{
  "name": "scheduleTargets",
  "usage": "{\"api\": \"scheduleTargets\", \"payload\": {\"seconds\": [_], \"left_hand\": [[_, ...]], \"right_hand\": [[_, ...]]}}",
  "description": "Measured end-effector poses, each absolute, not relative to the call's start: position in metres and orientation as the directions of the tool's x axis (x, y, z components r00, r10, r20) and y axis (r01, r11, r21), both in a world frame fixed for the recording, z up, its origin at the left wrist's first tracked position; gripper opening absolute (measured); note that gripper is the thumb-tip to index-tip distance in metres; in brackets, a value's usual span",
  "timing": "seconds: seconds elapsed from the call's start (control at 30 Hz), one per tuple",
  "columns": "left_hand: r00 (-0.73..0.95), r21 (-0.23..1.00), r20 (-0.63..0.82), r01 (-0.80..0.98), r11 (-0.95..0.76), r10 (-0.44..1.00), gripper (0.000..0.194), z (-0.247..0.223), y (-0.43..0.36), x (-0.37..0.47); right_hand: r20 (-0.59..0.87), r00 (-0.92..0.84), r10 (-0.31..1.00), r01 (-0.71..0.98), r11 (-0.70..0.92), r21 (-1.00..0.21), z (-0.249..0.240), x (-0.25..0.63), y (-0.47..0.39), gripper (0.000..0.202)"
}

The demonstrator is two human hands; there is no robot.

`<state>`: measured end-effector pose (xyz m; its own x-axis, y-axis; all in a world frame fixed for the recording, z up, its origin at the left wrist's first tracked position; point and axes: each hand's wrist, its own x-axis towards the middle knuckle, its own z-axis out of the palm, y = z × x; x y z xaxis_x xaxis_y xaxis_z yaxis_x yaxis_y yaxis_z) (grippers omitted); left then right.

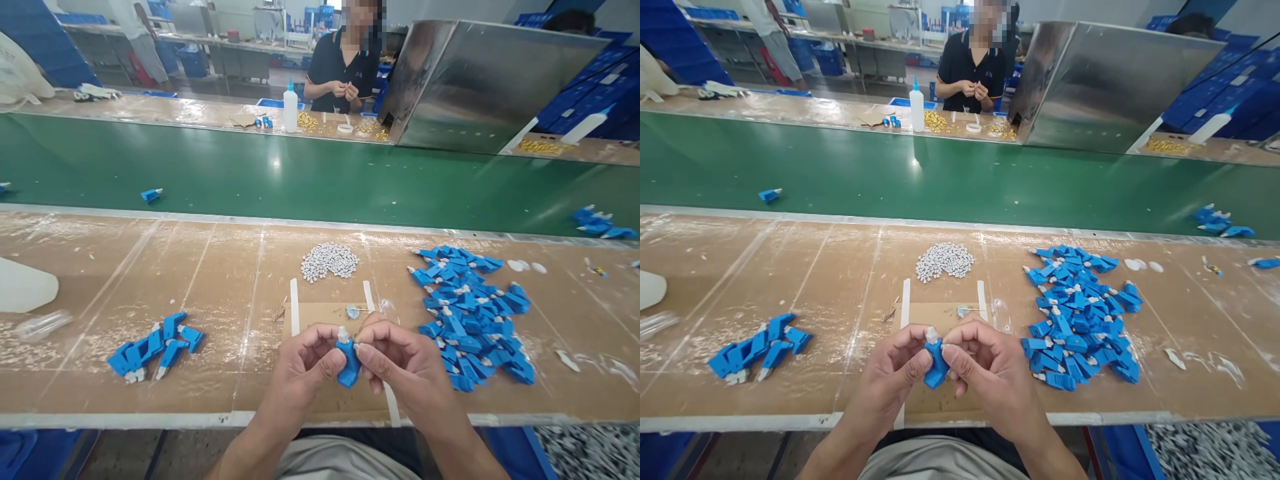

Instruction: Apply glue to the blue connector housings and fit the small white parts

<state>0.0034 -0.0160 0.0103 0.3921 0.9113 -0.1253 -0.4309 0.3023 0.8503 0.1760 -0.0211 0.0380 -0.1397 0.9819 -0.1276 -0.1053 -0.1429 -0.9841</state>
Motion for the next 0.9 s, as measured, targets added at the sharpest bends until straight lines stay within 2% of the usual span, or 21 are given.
{"api": "scheduleTargets", "payload": {"seconds": [0.33,0.5,0.57,0.77,0.9], "left_hand": [[0.322,0.860,-0.156,-0.422,0.289,0.934,0.024,0.012,-0.015,0.006],[0.280,0.916,-0.135,-0.330,0.227,0.951,0.026,0.011,-0.015,0.005],[0.297,0.935,-0.111,-0.291,0.201,0.948,0.025,0.012,-0.014,0.004],[0.392,0.961,-0.071,-0.220,0.168,0.917,0.027,0.023,-0.007,0.003],[0.426,0.979,-0.074,-0.141,0.147,0.902,0.029,0.034,-0.004,0.005]], "right_hand": [[-0.050,-0.092,0.995,0.026,-0.048,-0.999,0.036,0.173,-0.025,0.011],[-0.043,-0.089,0.995,0.100,-0.034,-0.994,0.040,0.174,-0.024,0.013],[-0.079,-0.108,0.991,0.054,-0.074,-0.996,0.038,0.176,-0.022,0.014],[-0.201,-0.210,0.957,-0.251,-0.251,-0.935,0.025,0.186,-0.014,0.021],[-0.267,-0.248,0.931,-0.345,-0.342,-0.874,0.020,0.189,-0.008,0.031]]}}
